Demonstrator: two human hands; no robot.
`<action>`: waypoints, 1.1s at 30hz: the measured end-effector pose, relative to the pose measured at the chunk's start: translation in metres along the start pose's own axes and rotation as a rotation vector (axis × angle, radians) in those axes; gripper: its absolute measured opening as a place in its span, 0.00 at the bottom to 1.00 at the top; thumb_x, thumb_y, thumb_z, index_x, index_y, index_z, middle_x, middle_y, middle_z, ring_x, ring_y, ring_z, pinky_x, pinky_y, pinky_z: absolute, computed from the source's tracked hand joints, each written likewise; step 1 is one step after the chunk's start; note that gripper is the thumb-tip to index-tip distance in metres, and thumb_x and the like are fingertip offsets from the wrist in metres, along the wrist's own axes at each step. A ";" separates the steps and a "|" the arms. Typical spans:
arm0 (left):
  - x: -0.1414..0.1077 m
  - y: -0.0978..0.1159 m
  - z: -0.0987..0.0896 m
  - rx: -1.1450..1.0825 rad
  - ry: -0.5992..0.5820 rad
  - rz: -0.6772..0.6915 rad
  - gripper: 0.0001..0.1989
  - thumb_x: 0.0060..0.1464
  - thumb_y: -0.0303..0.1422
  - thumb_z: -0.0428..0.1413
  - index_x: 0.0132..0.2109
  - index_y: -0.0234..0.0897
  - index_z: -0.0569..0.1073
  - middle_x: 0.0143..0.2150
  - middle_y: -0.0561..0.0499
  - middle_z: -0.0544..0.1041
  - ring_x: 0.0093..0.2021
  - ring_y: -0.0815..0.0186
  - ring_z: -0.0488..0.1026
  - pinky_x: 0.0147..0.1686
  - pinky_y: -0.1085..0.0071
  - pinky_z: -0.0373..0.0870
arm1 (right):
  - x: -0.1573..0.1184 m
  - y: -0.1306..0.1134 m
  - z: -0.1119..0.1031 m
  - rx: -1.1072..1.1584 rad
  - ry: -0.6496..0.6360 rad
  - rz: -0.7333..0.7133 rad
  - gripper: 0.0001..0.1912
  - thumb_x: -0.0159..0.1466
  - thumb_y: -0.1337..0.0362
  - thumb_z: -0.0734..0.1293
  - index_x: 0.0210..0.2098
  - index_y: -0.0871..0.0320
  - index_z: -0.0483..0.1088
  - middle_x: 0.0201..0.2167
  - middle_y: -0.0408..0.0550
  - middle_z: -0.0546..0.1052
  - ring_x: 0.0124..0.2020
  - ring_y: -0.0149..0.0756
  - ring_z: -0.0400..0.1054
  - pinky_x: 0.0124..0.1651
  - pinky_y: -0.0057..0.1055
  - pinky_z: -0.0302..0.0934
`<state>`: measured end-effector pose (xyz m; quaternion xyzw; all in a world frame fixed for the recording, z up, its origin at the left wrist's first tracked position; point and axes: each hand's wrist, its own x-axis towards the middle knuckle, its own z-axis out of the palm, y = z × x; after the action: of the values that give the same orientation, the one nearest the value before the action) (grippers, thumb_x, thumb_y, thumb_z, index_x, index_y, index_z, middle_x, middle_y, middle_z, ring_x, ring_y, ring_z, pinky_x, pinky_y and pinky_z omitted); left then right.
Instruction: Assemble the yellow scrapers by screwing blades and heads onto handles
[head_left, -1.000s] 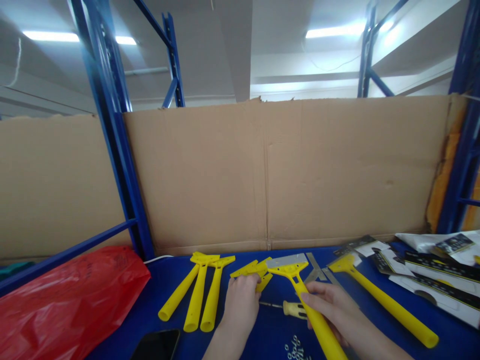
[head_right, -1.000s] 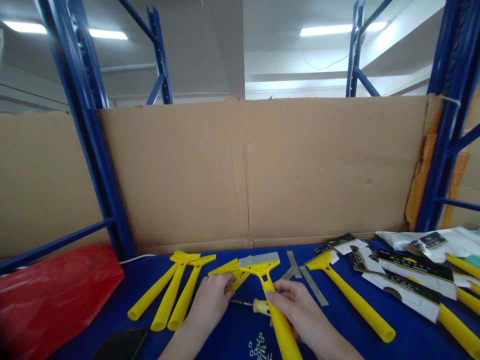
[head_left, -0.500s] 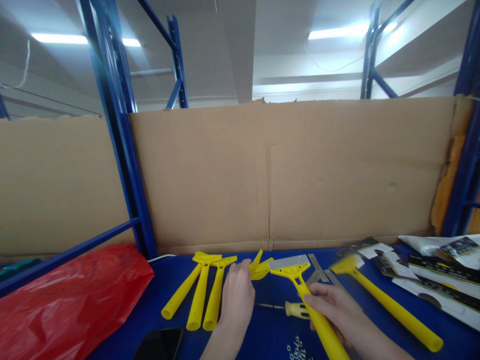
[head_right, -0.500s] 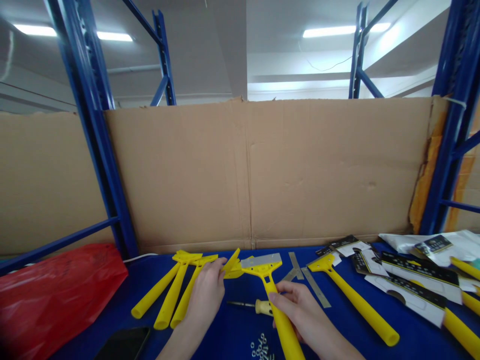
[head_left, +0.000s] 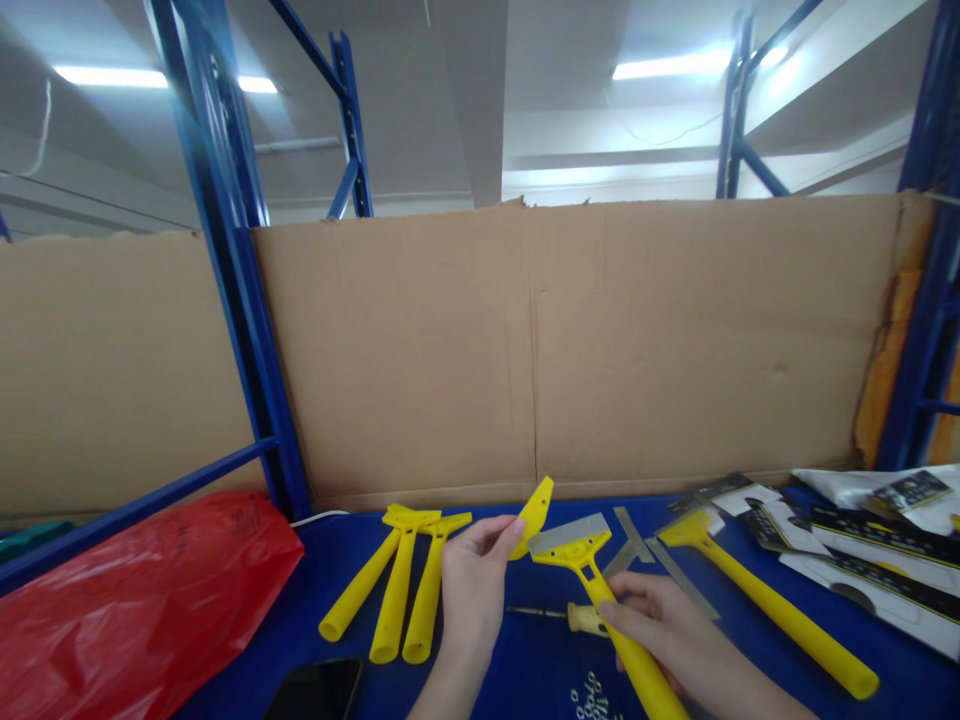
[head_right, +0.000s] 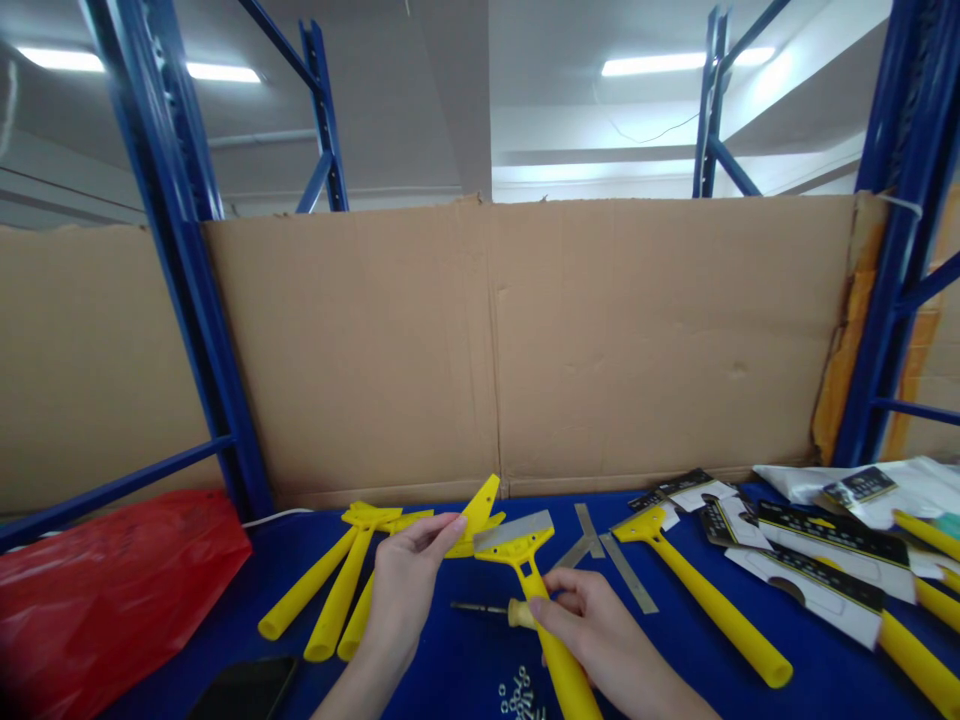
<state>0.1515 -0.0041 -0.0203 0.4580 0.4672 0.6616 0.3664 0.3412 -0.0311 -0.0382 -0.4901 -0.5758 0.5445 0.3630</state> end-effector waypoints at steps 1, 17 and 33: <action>-0.002 0.002 0.002 0.016 -0.013 -0.004 0.12 0.41 0.39 0.63 0.31 0.34 0.80 0.30 0.48 0.81 0.33 0.60 0.76 0.36 0.68 0.73 | 0.000 -0.001 0.000 -0.008 -0.005 -0.002 0.20 0.51 0.47 0.70 0.30 0.58 0.69 0.15 0.38 0.68 0.17 0.27 0.62 0.20 0.22 0.49; -0.011 -0.009 0.013 0.232 -0.136 0.148 0.11 0.45 0.40 0.59 0.26 0.37 0.79 0.35 0.45 0.75 0.40 0.58 0.72 0.41 0.63 0.68 | -0.003 0.000 0.005 -0.001 -0.037 -0.040 0.17 0.51 0.50 0.70 0.28 0.57 0.68 0.17 0.37 0.66 0.18 0.28 0.61 0.22 0.24 0.51; -0.011 -0.012 0.007 0.492 -0.132 0.320 0.04 0.47 0.33 0.61 0.32 0.43 0.80 0.40 0.48 0.75 0.45 0.58 0.71 0.49 0.57 0.66 | -0.002 0.001 0.003 -0.032 -0.067 -0.074 0.17 0.53 0.51 0.70 0.25 0.58 0.65 0.18 0.38 0.66 0.20 0.26 0.59 0.22 0.23 0.47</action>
<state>0.1621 -0.0092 -0.0336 0.6428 0.5107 0.5466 0.1649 0.3391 -0.0342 -0.0389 -0.4554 -0.6141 0.5376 0.3556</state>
